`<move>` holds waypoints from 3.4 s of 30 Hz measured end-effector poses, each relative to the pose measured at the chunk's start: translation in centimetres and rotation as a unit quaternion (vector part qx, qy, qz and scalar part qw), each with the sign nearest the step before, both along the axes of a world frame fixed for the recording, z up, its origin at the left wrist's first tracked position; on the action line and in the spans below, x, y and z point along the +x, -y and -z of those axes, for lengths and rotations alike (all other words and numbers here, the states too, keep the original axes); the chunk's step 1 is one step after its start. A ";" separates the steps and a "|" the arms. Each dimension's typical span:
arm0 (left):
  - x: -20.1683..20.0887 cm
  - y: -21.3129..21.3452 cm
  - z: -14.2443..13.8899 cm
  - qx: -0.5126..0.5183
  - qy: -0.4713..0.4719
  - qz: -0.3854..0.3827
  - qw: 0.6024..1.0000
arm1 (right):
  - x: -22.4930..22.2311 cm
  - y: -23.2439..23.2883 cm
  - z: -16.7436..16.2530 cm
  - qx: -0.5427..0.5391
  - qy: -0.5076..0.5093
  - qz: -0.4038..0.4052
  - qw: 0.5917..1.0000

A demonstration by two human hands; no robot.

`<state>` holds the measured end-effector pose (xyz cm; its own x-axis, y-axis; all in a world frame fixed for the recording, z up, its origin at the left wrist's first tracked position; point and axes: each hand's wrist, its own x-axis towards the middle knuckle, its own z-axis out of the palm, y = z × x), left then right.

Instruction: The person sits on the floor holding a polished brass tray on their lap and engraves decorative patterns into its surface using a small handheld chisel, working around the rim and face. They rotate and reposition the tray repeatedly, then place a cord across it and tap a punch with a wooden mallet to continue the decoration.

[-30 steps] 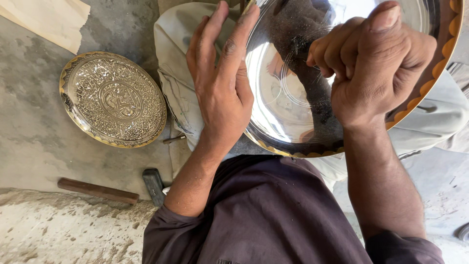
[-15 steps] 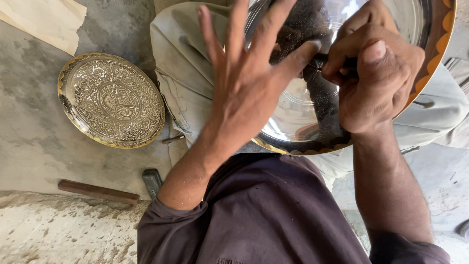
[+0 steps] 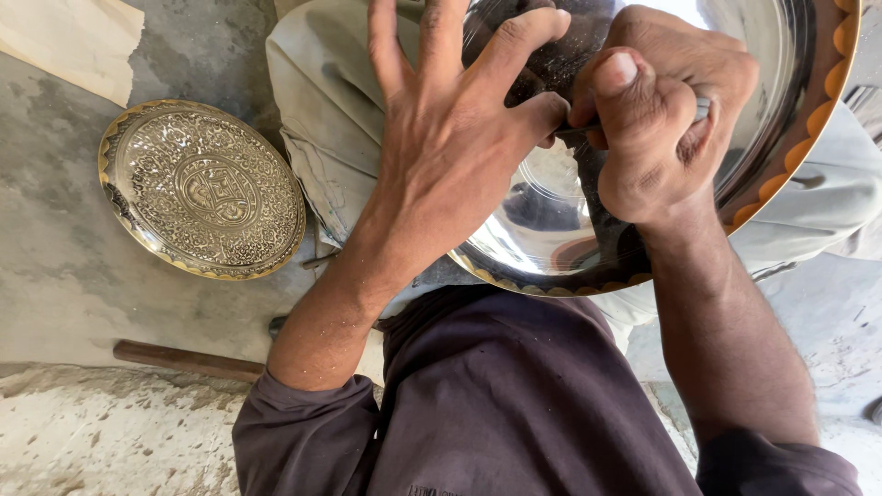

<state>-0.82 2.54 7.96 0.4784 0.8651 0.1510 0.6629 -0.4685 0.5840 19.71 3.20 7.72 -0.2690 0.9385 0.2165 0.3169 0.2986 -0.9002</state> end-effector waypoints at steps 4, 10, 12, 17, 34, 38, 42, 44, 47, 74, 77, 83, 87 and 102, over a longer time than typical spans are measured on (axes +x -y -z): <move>0.0 0.2 0.4 0.004 0.002 0.000 1.000 | 0.1 0.1 0.4 -0.005 -0.004 0.000 1.000; 0.3 0.4 0.3 -0.014 0.003 -0.013 1.000 | 0.1 0.2 0.6 -0.002 0.000 0.009 1.000; 0.3 0.4 0.3 -0.014 0.001 -0.011 1.000 | 0.0 0.3 0.7 -0.007 -0.008 0.008 1.000; 0.3 0.4 0.5 -0.011 0.003 -0.010 1.000 | 0.0 0.4 0.8 -0.012 -0.012 0.011 1.000; 0.4 0.5 0.2 -0.027 0.001 -0.008 1.000 | 0.0 0.7 1.1 -0.018 -0.012 0.011 1.000; 0.4 0.4 0.1 -0.032 0.001 -0.008 0.999 | 0.0 0.8 1.3 -0.014 -0.015 0.009 1.000; 0.4 0.5 0.2 -0.034 -0.003 -0.010 0.999 | 0.1 1.0 1.3 -0.010 -0.022 0.007 1.000; 0.4 0.6 0.4 -0.032 0.002 -0.014 0.999 | 0.0 1.1 1.6 -0.006 -0.014 0.016 1.000; 0.6 0.5 0.8 -0.002 0.008 -0.018 1.000 | 0.0 1.6 2.4 0.021 0.022 0.081 0.996; -0.8 11.8 0.1 -0.126 0.265 -0.260 0.920 | -4.9 1.4 -10.0 -0.120 0.698 -0.080 0.702; -1.3 10.9 0.3 -0.093 0.220 -0.252 0.938 | -6.9 2.7 -8.4 -0.030 0.692 -0.097 0.714; -3.0 0.3 0.9 -0.056 0.132 -0.151 0.978 | -2.8 6.0 -9.1 0.209 0.635 -0.247 0.701; -0.9 -6.5 1.2 -0.080 0.105 -0.071 0.989 | -0.8 5.4 -11.1 0.127 0.547 -0.237 0.793; -2.0 7.9 -0.1 -0.141 0.182 -0.249 0.941 | -3.8 5.2 -8.5 0.046 0.645 -0.193 0.738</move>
